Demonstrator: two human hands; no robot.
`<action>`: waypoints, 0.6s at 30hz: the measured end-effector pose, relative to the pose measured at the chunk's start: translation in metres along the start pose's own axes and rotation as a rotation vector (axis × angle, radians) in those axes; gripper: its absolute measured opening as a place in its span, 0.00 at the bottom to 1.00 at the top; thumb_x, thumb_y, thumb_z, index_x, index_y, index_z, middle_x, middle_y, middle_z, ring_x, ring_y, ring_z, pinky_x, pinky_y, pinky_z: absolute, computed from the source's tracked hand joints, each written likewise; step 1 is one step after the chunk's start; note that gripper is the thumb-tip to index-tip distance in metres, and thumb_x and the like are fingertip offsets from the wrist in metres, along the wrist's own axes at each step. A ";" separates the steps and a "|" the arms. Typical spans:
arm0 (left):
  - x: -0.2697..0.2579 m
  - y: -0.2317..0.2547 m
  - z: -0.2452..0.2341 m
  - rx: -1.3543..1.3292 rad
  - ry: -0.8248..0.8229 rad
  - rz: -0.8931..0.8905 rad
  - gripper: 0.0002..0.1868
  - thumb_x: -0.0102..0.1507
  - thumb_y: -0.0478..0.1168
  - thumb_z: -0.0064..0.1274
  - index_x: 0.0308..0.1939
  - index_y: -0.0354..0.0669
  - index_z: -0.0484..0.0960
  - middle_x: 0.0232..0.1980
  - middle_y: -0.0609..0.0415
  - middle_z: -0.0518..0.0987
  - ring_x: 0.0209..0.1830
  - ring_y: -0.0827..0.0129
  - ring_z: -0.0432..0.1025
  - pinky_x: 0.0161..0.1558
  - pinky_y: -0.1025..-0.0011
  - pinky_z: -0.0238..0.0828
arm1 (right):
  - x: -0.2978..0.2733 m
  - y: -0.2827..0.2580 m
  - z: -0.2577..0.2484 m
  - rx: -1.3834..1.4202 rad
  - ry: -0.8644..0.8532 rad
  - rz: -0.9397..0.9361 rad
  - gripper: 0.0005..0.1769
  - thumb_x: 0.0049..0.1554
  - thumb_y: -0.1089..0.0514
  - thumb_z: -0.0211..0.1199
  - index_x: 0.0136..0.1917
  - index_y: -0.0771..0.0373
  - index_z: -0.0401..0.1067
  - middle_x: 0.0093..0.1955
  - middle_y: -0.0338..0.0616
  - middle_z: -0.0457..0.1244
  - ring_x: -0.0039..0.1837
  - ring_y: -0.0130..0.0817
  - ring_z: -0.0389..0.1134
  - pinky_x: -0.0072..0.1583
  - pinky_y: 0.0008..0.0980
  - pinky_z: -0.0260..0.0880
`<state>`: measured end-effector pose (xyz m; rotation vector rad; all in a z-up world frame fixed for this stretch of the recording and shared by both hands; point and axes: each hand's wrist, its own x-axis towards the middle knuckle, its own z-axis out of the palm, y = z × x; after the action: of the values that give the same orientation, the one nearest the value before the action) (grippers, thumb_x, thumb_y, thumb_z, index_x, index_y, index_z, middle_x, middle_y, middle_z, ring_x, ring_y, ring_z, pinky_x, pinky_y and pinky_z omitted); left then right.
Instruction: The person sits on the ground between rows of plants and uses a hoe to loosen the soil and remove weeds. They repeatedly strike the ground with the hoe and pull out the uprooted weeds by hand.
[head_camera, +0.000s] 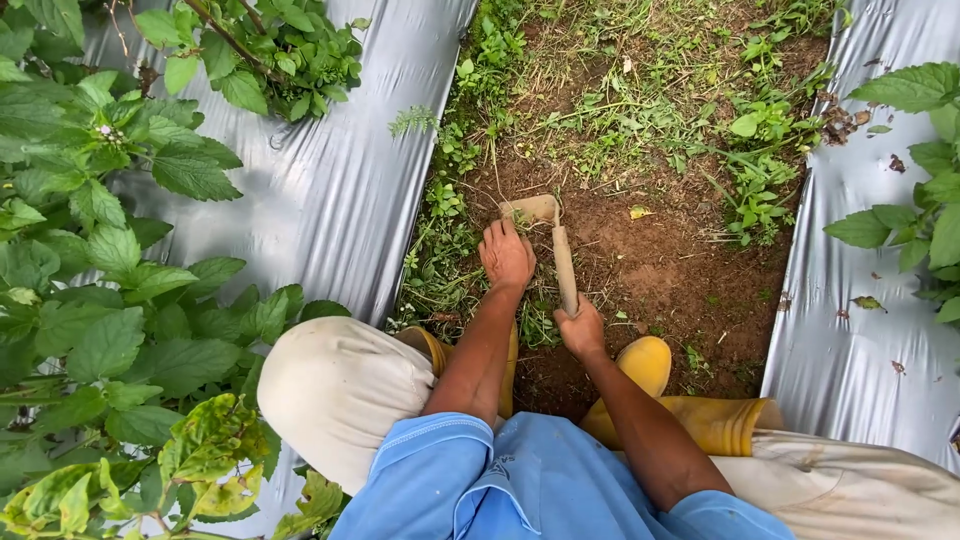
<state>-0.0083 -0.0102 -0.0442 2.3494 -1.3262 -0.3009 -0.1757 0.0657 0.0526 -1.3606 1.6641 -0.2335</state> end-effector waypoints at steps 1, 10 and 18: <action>-0.003 -0.005 0.004 0.003 -0.003 0.000 0.21 0.59 0.44 0.53 0.54 0.45 0.71 0.53 0.50 0.71 0.59 0.55 0.68 0.53 0.59 0.66 | 0.005 -0.009 0.002 0.002 -0.002 0.003 0.18 0.53 0.55 0.62 0.55 0.64 0.73 0.46 0.63 0.68 0.49 0.55 0.70 0.54 0.53 0.67; -0.005 -0.002 0.007 0.000 -0.126 0.063 0.16 0.60 0.52 0.45 0.45 0.50 0.76 0.48 0.51 0.77 0.55 0.55 0.72 0.57 0.55 0.66 | 0.022 -0.020 -0.035 0.195 0.133 0.079 0.12 0.59 0.61 0.58 0.56 0.67 0.69 0.33 0.51 0.63 0.26 0.34 0.63 0.35 0.33 0.69; -0.013 0.068 -0.124 -0.009 -0.652 -0.126 0.57 0.62 0.75 0.44 0.79 0.34 0.51 0.84 0.38 0.47 0.85 0.47 0.38 0.80 0.46 0.36 | 0.006 -0.015 -0.027 0.217 0.185 0.117 0.08 0.53 0.57 0.59 0.45 0.61 0.69 0.30 0.49 0.63 0.28 0.38 0.67 0.38 0.40 0.72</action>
<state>-0.0192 0.0019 0.0968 2.4245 -1.4253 -1.1860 -0.1856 0.0448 0.0732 -1.1028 1.8068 -0.4691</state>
